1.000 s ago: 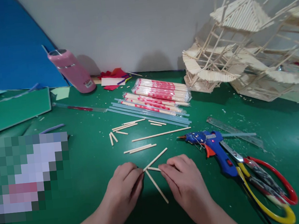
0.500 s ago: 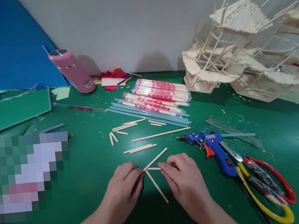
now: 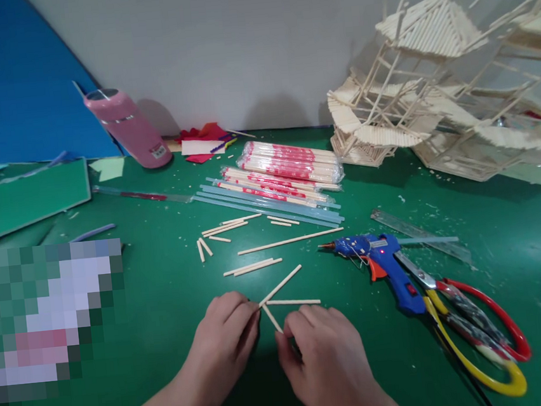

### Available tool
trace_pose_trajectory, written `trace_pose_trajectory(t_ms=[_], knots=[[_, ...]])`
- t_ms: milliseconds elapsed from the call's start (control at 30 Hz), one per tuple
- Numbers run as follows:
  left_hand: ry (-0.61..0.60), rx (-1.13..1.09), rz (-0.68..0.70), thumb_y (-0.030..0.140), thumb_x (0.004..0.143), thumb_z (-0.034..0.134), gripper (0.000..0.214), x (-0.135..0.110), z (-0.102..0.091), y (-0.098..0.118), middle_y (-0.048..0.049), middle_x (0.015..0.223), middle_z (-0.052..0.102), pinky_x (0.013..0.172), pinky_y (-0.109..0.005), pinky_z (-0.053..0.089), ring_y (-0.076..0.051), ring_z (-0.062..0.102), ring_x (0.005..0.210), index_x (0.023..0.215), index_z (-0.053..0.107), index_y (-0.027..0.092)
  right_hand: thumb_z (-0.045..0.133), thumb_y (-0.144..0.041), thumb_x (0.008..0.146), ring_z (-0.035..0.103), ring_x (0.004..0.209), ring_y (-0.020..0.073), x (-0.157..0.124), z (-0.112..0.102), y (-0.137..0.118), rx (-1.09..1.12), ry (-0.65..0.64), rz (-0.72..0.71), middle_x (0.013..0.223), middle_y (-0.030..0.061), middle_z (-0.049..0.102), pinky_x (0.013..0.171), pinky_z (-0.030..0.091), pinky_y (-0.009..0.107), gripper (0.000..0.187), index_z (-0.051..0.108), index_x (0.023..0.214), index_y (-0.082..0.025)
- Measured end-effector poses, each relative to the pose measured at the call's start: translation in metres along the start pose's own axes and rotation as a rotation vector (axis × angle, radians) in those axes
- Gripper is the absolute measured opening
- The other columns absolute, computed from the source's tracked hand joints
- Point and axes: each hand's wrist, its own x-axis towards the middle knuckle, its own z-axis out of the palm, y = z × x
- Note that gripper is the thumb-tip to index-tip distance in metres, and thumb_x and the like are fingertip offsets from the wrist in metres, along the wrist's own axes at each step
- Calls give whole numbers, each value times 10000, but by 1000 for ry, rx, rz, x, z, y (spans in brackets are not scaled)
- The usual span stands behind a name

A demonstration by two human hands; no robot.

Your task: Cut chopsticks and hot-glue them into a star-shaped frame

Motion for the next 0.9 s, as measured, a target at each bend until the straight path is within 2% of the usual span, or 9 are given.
trace_pose_trajectory(t_ms=[333,900], knots=[[-29,-31,1,153,842,357,219,1,-1,-1,-36,712,493,593,-300,365,-164,419,659,763,562,152,450,-203,761,449,581,147,13,-5,-12,-55,-111,25,624,-9,529,561,237,268,125,474,638,-211],[-46,-58,0,156,833,344,248,6,-5,-1,-54,710,517,599,-304,371,-176,444,663,768,582,144,442,-178,757,468,535,139,19,-2,-17,-113,-60,-54,564,-3,523,535,249,268,152,470,609,-200]])
